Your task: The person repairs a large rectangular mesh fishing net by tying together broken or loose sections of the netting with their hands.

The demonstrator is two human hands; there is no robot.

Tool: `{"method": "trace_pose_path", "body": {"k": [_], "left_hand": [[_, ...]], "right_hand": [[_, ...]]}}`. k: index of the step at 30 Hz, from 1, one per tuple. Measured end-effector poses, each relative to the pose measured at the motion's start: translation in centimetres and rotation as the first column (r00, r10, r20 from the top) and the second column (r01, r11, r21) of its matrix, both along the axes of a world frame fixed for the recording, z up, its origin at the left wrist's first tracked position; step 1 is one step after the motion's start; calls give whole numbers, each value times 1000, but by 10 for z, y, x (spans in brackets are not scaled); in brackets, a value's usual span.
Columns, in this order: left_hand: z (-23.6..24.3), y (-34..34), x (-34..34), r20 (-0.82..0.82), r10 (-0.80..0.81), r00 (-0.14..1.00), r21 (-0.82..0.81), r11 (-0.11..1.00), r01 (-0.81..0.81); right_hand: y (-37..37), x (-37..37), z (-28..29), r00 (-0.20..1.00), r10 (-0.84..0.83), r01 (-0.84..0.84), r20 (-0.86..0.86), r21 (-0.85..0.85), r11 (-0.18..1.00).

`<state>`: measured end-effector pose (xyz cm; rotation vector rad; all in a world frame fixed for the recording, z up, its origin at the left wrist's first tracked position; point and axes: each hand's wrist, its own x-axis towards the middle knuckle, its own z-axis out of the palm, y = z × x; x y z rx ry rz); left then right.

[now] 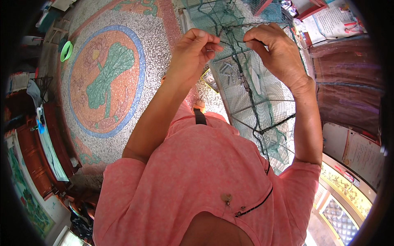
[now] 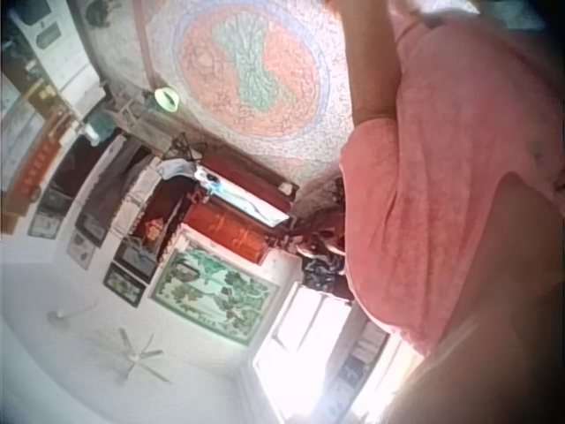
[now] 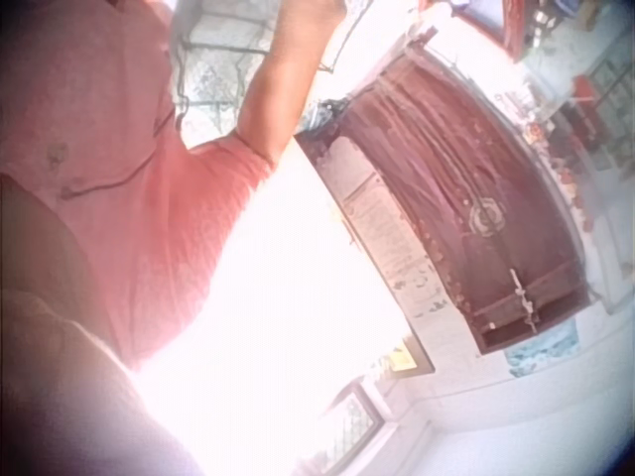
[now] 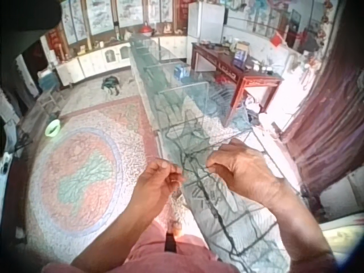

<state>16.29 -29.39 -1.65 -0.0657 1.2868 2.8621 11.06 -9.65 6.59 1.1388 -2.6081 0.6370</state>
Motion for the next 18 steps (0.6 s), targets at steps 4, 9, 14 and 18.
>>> {"method": "trace_pose_path", "body": {"k": [4,9,14,18], "left_hand": [[-10,3,4,5,-45,999,27,999,44],[-17,7,6,9,-62,998,26,998,62],[-26,5,6,1,-84,996,78,993,84],[-32,4,5,53,-83,995,158,985,73]], "right_hand": [[-4,-4,-10,1000,-21,19,21,75,997],[-8,-9,-23,999,38,-38,17,17,999],[-11,-9,-30,995,68,-62,73,-83,995],[-14,-7,-32,993,83,-65,84,-200,978]]}}
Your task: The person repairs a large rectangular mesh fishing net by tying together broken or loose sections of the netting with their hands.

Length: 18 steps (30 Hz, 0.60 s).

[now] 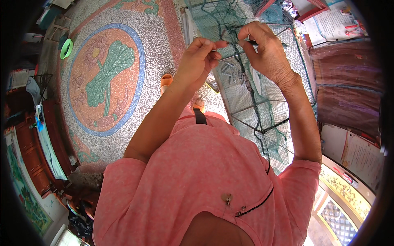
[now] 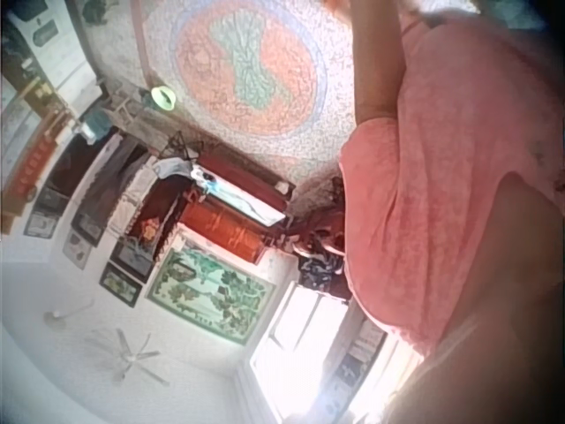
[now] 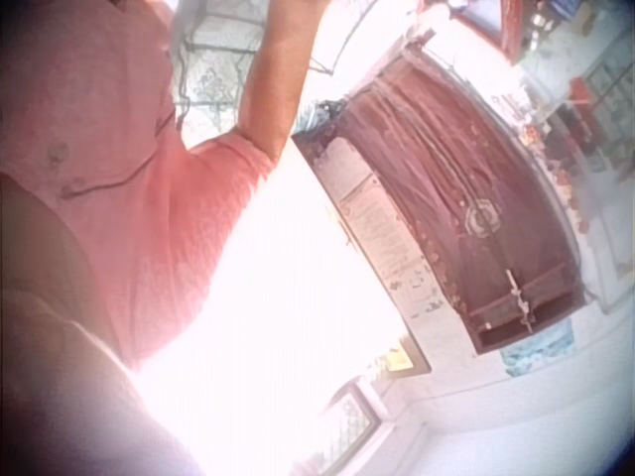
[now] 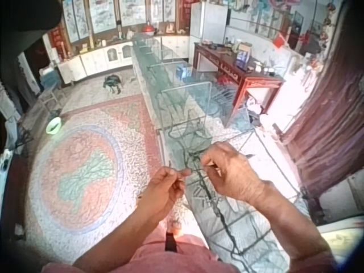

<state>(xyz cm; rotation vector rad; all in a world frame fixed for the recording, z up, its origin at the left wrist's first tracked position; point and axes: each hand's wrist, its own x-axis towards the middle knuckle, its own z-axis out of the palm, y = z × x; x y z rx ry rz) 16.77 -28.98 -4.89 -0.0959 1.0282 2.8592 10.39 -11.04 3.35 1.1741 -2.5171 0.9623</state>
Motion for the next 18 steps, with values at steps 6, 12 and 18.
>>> {"method": "trace_pose_path", "body": {"k": [6,12,18], "left_hand": [[1,4,-1,124,-4,992,98,995,-9],[1,10,-1,197,-21,980,157,988,-11],[-2,14,-3,147,9,989,60,998,-18]], "right_hand": [[-14,-4,-8,989,133,-142,-70,-134,981],[-21,2,-16,996,90,-90,13,-18,996],[-31,14,-6,962,72,-58,-265,59,997]]}}
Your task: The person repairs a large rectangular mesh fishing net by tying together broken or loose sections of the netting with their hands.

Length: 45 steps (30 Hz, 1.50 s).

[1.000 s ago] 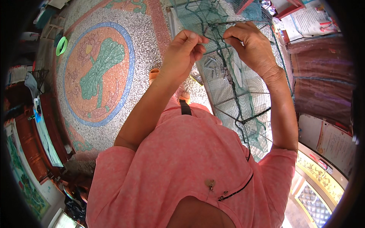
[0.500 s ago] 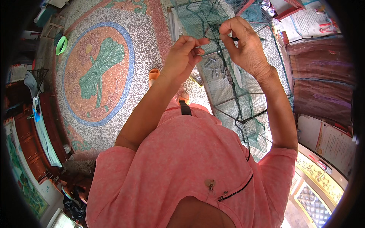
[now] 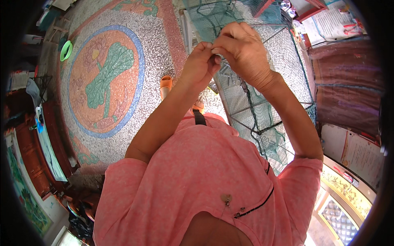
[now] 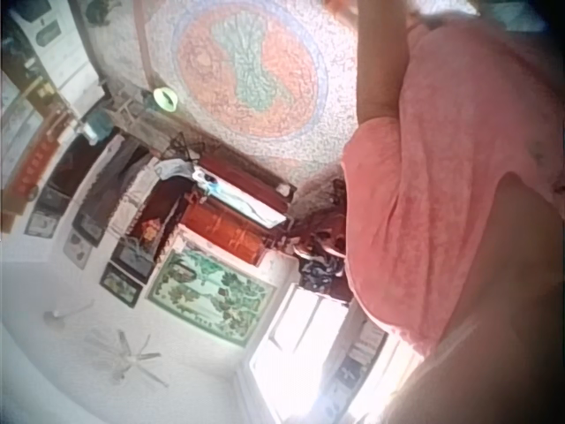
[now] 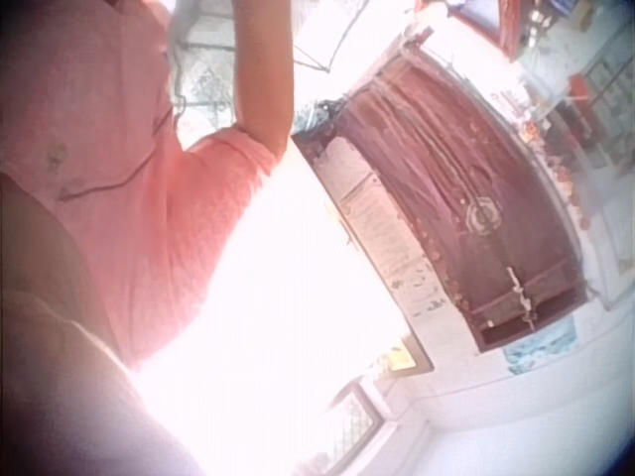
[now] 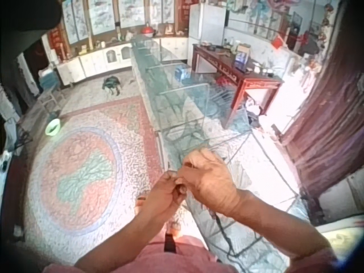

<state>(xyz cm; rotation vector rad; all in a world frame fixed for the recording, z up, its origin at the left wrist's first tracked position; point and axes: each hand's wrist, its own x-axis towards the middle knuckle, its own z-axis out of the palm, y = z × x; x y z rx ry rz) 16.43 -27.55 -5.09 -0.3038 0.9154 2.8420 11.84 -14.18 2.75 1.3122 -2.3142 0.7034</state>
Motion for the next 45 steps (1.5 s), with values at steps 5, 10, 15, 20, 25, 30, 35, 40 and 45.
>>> {"method": "trace_pose_path", "body": {"k": [5,10,15,20,25,30,35,40,45], "left_hand": [[22,18,6,-296,60,953,-216,968,-128],[38,14,13,-348,61,936,-730,608,-311],[16,40,13,-365,147,919,-96,976,-194],[44,8,4,-378,-94,921,-683,700,-209],[54,-21,-1,-225,19,974,-553,821,-144],[49,-24,-4,-215,-52,975,-475,878,-58],[41,-30,-8,-202,-38,979,-322,946,-30],[40,-30,-13,-152,42,988,-204,976,-73],[24,-26,-15,-217,6,976,-117,993,-32]], "right_hand": [[-14,20,12,959,249,-218,138,-206,954],[-17,27,30,879,428,-328,208,-388,861],[-26,38,66,857,407,-162,317,-584,796],[-7,-11,96,801,599,-363,23,-776,516],[49,-8,105,995,61,-48,73,-177,983],[103,-21,100,583,-310,314,751,144,939],[95,-31,67,828,-54,314,558,-381,870],[58,-14,53,985,-52,42,167,62,997],[42,-18,28,957,-214,182,196,167,969]]}}
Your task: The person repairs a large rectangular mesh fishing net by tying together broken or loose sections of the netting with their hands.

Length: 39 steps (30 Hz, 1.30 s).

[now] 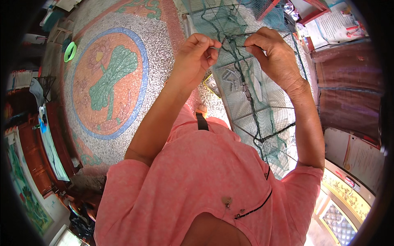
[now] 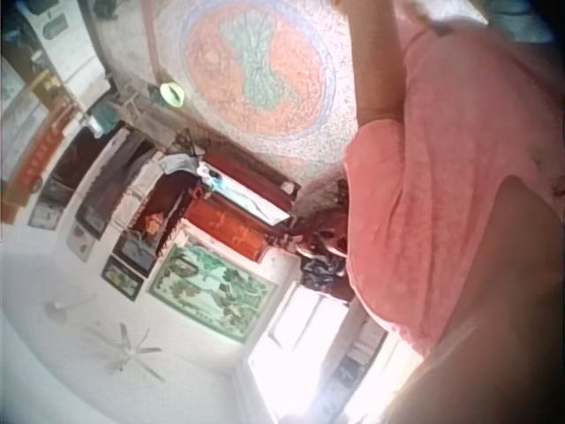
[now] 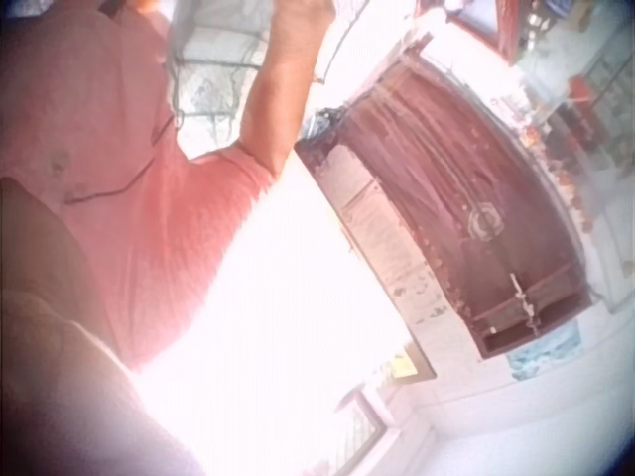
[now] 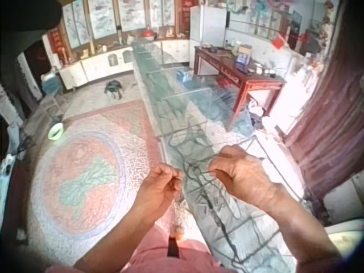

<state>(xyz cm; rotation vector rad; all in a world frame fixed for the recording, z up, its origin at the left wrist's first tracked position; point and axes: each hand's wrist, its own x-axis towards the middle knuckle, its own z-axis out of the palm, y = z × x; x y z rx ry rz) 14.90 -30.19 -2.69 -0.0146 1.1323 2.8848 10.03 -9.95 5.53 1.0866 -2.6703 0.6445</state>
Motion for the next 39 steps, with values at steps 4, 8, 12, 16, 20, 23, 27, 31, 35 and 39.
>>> {"method": "trace_pose_path", "body": {"k": [4,8,12,16,20,23,27,31,35,39], "left_hand": [[-3,9,5,24,20,1000,-147,989,-16],[-5,13,6,43,63,997,-192,980,-54],[-15,15,3,59,74,996,-173,983,-63],[-30,26,2,34,142,989,-79,987,-139],[-34,31,-2,179,86,980,127,986,-110],[-44,40,-5,182,57,982,230,968,-98],[-45,41,-5,166,47,985,253,963,-89],[-40,42,-3,194,36,980,254,964,-85],[-43,43,-4,184,7,983,258,965,-55],[-22,51,-3,248,130,960,264,945,-196]], "right_hand": [[-5,-5,-7,998,16,-16,-58,-1,1000],[-12,-4,-8,997,65,-67,-37,-55,996],[-17,-6,-13,989,133,-141,-71,-137,980],[-24,2,-17,989,150,-150,-15,-208,967],[-34,5,-19,986,164,-145,43,-287,947],[-42,4,-24,977,209,-212,-34,-216,953],[-46,5,-26,983,183,-177,31,-128,976],[-54,11,-17,979,146,-145,-141,14,989],[-68,13,-18,952,194,-194,-237,26,981],[-84,23,-14,903,381,-405,-199,-95,909]]}}
